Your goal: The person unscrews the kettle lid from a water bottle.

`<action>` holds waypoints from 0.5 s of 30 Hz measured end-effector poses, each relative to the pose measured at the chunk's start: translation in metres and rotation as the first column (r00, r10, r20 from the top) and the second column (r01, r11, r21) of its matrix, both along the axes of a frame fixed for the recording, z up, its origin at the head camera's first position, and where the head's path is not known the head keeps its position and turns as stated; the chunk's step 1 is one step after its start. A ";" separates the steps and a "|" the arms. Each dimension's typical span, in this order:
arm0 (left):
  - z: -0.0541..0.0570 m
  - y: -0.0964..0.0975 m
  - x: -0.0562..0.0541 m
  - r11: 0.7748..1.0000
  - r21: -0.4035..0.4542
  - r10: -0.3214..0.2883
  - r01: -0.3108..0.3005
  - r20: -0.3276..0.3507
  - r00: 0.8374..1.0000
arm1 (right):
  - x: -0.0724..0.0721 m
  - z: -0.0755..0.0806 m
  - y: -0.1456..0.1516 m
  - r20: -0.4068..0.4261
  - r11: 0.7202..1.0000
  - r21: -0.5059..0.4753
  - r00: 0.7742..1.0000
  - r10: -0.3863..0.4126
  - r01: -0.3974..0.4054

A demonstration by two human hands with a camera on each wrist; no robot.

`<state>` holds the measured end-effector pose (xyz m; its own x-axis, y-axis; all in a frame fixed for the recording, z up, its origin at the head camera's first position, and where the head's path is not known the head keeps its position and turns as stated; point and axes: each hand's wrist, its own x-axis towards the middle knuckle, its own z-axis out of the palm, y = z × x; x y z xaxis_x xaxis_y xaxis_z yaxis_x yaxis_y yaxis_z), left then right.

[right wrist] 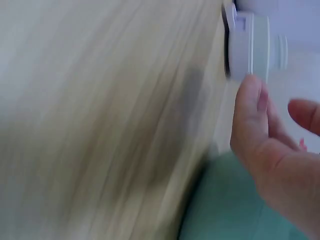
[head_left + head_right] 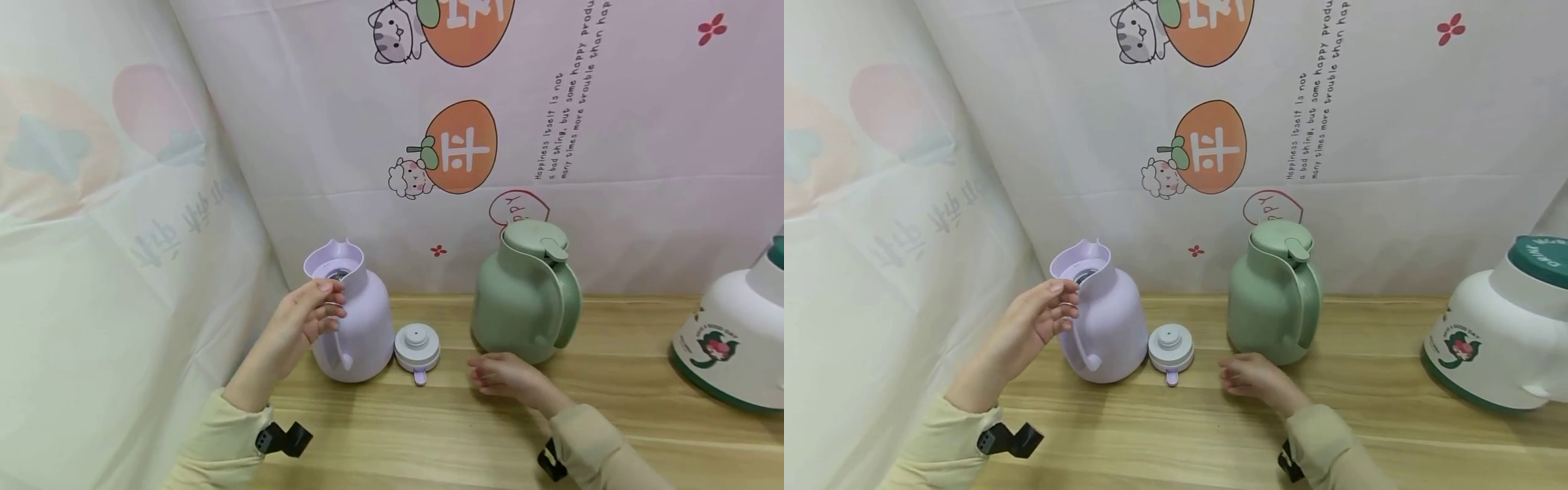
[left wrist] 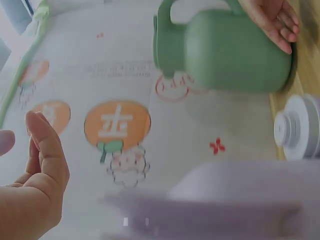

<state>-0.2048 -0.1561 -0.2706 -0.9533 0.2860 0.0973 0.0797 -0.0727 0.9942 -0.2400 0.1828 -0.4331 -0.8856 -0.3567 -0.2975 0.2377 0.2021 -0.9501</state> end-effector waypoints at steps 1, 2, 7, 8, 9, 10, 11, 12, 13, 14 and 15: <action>-0.001 0.005 0.002 1.000 -0.004 -0.029 0.029 -0.007 1.000 | 0.002 0.001 0.009 -0.002 0.999 -0.004 0.999 0.039 -0.039; -0.002 0.011 0.003 0.998 -0.010 -0.059 0.058 -0.014 0.998 | 0.003 0.002 0.017 -0.002 0.997 -0.015 0.997 0.074 -0.075; -0.017 0.041 0.003 0.974 -0.018 -0.225 0.225 -0.026 0.974 | 0.011 0.007 0.065 0.027 0.980 -0.065 0.981 0.190 -0.188; -0.021 0.048 0.002 0.968 -0.009 -0.252 0.252 -0.020 0.967 | 0.012 0.010 0.074 0.037 0.980 -0.053 0.980 0.194 -0.192; -0.026 0.055 0.001 0.960 -0.001 -0.281 0.281 -0.017 0.960 | 0.013 0.013 0.084 0.041 0.980 -0.033 0.980 0.197 -0.196; -0.030 0.062 0.000 0.952 0.005 -0.305 0.305 -0.013 0.952 | 0.014 0.017 0.093 0.039 0.980 -0.006 0.980 0.197 -0.197; -0.035 0.069 -0.001 0.946 0.010 -0.324 0.324 -0.002 0.946 | 0.014 0.021 0.102 0.039 0.981 0.023 0.981 0.191 -0.192; -0.039 0.076 -0.003 0.940 0.016 -0.341 0.341 0.011 0.940 | 0.014 0.025 0.110 0.036 0.983 0.048 0.983 0.178 -0.180; -0.044 0.083 -0.004 0.934 0.020 -0.356 0.356 0.027 0.934 | 0.014 0.030 0.118 0.030 0.984 0.074 0.986 0.162 -0.164; -0.048 0.090 -0.005 0.929 0.024 -0.371 0.370 0.044 0.928 | 0.013 0.036 0.126 0.023 0.985 0.100 0.990 0.142 -0.144; -0.052 0.097 -0.006 0.923 0.024 -0.384 0.383 0.058 0.922 | 0.012 0.041 0.133 0.013 0.985 0.117 0.992 0.126 -0.127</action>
